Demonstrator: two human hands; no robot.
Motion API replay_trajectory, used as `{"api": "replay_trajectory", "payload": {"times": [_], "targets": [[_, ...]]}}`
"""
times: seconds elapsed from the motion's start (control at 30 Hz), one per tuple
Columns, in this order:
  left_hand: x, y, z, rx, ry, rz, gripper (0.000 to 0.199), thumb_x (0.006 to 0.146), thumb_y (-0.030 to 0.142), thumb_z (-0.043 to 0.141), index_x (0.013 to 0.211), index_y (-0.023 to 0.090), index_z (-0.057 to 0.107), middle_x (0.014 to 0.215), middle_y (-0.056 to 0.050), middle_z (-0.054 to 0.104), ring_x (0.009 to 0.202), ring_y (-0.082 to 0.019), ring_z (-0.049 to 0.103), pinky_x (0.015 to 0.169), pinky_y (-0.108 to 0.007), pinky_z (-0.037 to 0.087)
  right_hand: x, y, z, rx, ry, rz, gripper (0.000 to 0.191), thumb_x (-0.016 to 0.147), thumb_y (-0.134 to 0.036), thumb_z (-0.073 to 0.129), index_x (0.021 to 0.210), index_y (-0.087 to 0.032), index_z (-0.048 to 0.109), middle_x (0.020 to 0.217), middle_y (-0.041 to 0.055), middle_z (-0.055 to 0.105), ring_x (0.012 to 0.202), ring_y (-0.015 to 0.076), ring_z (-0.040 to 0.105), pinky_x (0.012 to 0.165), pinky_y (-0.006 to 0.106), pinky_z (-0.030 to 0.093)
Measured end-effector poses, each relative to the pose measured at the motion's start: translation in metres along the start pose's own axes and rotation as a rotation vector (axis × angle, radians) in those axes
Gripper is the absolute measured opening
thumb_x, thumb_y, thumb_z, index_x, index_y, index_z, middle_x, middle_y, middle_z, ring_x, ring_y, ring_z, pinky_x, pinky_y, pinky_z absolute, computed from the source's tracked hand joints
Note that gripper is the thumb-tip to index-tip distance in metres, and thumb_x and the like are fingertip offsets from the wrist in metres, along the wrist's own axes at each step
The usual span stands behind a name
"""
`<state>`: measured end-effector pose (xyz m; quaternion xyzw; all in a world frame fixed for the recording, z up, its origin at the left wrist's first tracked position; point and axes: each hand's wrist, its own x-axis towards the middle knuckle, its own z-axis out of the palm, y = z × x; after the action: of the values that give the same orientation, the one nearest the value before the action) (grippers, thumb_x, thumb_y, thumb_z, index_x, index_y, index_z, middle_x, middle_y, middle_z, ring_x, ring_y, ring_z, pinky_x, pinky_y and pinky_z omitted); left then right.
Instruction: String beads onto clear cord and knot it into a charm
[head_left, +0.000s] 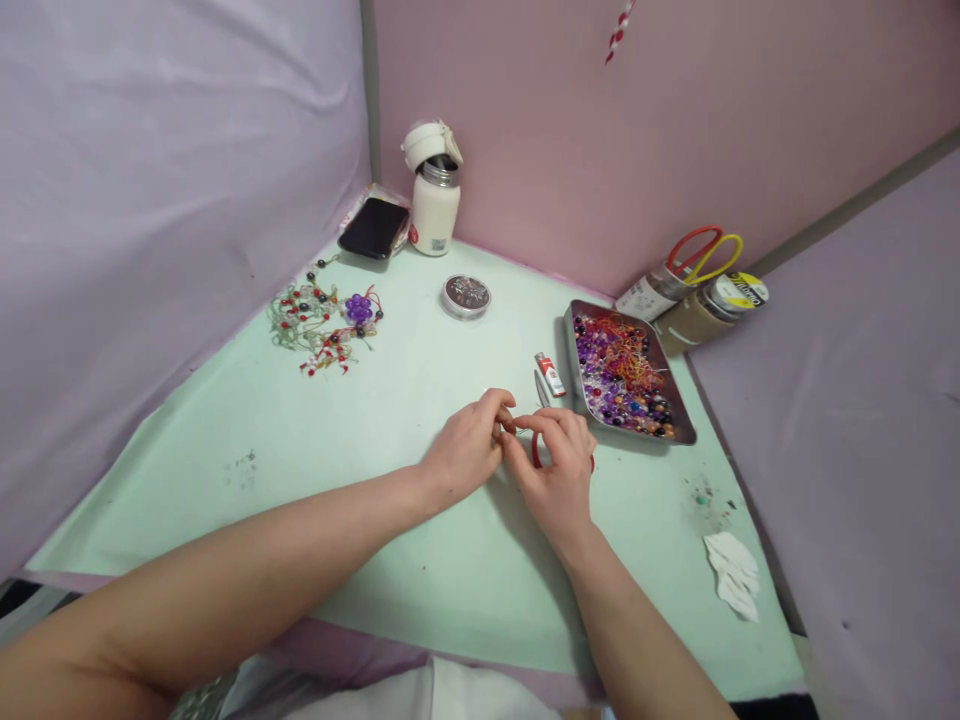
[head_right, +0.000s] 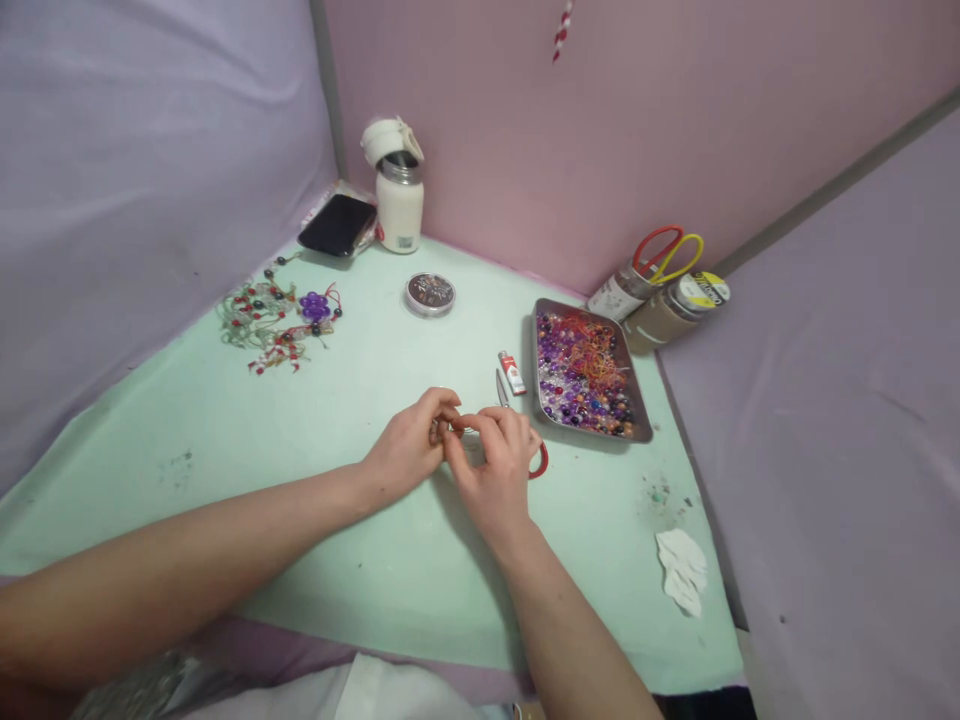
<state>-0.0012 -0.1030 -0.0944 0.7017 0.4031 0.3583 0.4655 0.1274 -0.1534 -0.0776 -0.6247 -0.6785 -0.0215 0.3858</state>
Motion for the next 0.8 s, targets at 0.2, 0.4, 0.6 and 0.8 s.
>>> {"api": "replay_trajectory", "payload": {"times": [0.2,0.4,0.6,0.8], "targets": [[0.000,0.002,-0.001,-0.030,0.027,-0.007,0.037,0.074,0.010,0.053,0.107,0.025,0.047,0.085,0.002,0.065,0.071,-0.014,0.056,0.068,-0.027,0.041,0.000,0.004,0.001,-0.004,-0.019,0.023,0.007,0.087,-0.025,0.061,0.081,-0.023,0.064,0.082,0.0007,0.062,0.084,0.0182,0.054,0.080,0.036,0.031],[0.007,0.002,-0.001,-0.304,0.095,-0.185,0.033,0.075,0.017,0.060,0.104,0.023,0.045,0.081,0.002,0.064,0.065,-0.011,0.056,0.063,-0.025,0.044,0.001,0.004,-0.001,0.035,-0.019,0.069,0.007,0.088,-0.024,0.059,0.082,-0.023,0.062,0.083,0.0011,0.062,0.082,0.0184,0.052,0.079,0.035,0.031],[0.012,0.005,-0.002,-0.501,0.080,-0.290,0.037,0.070,0.016,0.066,0.101,0.021,0.045,0.077,0.003,0.064,0.068,-0.010,0.057,0.067,-0.025,0.044,0.002,0.007,-0.001,0.032,-0.023,0.128,0.010,0.089,-0.024,0.055,0.082,-0.022,0.061,0.083,0.0018,0.062,0.082,0.0190,0.051,0.077,0.034,0.031],[0.011,0.011,-0.004,-0.628,0.027,-0.362,0.037,0.070,0.013,0.067,0.099,0.019,0.046,0.077,0.002,0.064,0.068,-0.009,0.057,0.066,-0.025,0.043,0.002,0.008,-0.002,0.024,-0.033,0.138,0.008,0.087,-0.021,0.057,0.080,-0.022,0.061,0.082,0.0014,0.062,0.082,0.0188,0.051,0.077,0.033,0.031]]}}
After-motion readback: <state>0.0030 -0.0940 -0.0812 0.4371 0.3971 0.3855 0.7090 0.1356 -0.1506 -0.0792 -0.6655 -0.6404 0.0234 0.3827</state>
